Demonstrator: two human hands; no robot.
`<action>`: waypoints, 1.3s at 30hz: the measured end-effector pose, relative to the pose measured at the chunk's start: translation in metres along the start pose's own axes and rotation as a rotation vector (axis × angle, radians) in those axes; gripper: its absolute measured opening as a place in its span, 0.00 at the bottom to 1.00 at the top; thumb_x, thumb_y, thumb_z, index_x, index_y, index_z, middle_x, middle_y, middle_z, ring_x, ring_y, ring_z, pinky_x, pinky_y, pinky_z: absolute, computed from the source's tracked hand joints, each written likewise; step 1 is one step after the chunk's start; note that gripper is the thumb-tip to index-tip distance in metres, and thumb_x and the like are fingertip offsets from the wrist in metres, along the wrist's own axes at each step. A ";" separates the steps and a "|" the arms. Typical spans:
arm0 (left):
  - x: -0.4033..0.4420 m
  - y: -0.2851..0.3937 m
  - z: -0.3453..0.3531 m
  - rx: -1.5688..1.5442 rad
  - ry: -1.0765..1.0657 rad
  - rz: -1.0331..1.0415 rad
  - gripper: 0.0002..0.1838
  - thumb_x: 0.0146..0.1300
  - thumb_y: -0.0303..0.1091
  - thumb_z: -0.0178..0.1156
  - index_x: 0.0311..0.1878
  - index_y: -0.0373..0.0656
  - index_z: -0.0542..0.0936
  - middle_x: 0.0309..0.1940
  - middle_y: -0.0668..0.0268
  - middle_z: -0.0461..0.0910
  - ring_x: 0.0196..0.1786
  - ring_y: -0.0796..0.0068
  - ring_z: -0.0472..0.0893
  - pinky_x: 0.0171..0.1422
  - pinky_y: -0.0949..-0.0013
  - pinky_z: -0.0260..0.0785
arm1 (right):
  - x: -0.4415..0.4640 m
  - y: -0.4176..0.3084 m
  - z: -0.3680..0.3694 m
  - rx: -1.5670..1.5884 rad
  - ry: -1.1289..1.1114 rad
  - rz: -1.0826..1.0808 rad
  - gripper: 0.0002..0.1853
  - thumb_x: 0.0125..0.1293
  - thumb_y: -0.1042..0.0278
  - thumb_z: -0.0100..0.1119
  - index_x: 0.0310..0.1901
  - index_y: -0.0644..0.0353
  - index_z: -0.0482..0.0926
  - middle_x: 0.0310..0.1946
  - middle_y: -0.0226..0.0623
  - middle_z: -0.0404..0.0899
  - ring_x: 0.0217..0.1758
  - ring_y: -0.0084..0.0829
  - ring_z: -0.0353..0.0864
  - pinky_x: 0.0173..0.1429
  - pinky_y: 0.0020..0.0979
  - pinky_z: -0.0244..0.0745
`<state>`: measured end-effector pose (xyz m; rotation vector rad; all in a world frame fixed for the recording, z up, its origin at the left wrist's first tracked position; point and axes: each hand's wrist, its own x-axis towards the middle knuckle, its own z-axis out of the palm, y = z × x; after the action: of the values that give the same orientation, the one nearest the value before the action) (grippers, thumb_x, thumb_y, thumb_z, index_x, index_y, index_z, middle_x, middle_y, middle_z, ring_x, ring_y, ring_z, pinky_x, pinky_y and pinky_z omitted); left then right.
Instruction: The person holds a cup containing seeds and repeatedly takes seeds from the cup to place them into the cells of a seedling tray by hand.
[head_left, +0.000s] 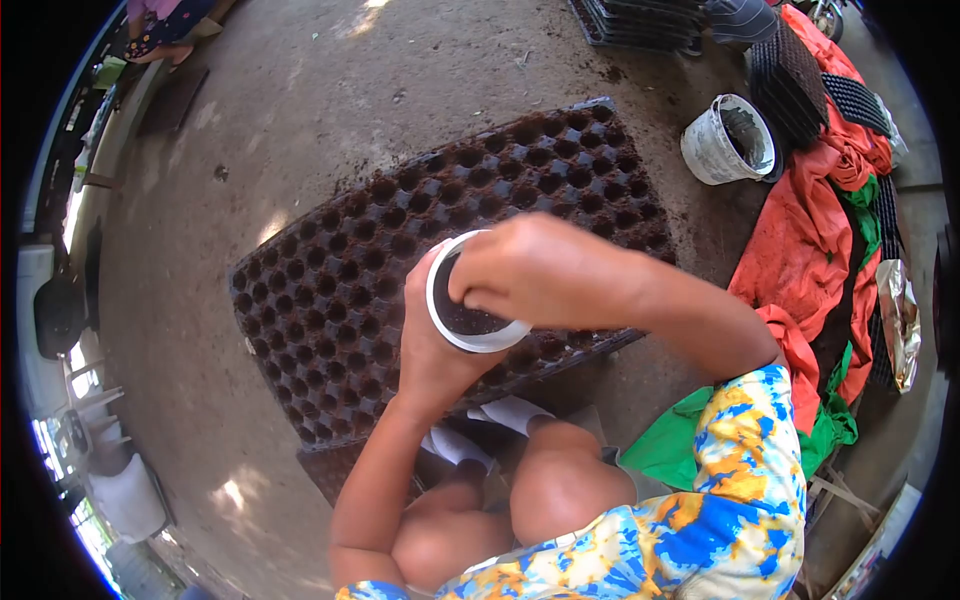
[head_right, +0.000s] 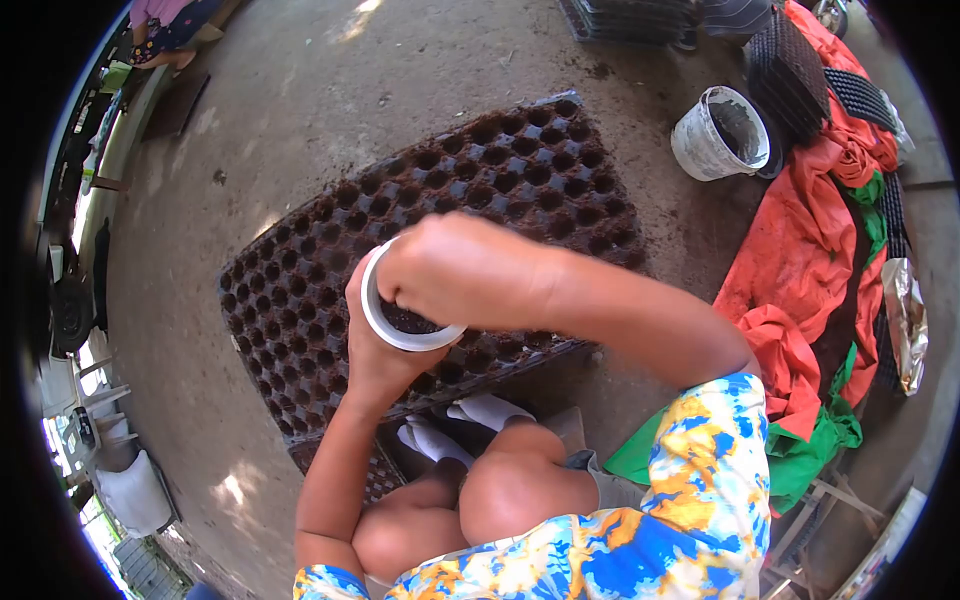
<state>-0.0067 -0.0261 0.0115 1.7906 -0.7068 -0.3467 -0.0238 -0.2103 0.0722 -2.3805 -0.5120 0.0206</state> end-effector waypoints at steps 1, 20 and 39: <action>0.000 0.000 -0.001 -0.029 0.012 -0.003 0.54 0.38 0.31 0.81 0.68 0.38 0.58 0.63 0.55 0.68 0.64 0.63 0.72 0.68 0.62 0.64 | 0.003 0.009 -0.009 0.077 0.076 -0.010 0.09 0.53 0.74 0.66 0.37 0.60 0.84 0.34 0.40 0.84 0.40 0.36 0.85 0.43 0.35 0.80; -0.008 -0.011 -0.016 0.004 0.024 0.038 0.55 0.38 0.28 0.80 0.70 0.39 0.57 0.62 0.56 0.69 0.64 0.62 0.72 0.70 0.62 0.62 | 0.015 0.143 -0.034 0.026 0.306 0.687 0.10 0.58 0.68 0.66 0.42 0.57 0.87 0.35 0.38 0.87 0.38 0.31 0.86 0.47 0.31 0.78; -0.007 -0.014 -0.014 -0.014 0.025 0.030 0.55 0.38 0.27 0.80 0.70 0.39 0.57 0.62 0.56 0.70 0.64 0.63 0.72 0.70 0.63 0.62 | -0.009 0.149 -0.054 -0.072 0.272 0.768 0.11 0.62 0.65 0.65 0.44 0.57 0.87 0.36 0.37 0.87 0.38 0.30 0.84 0.48 0.32 0.77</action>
<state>0.0000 -0.0087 0.0019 1.7664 -0.7109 -0.3080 0.0294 -0.3492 0.0168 -2.4543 0.5477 0.0216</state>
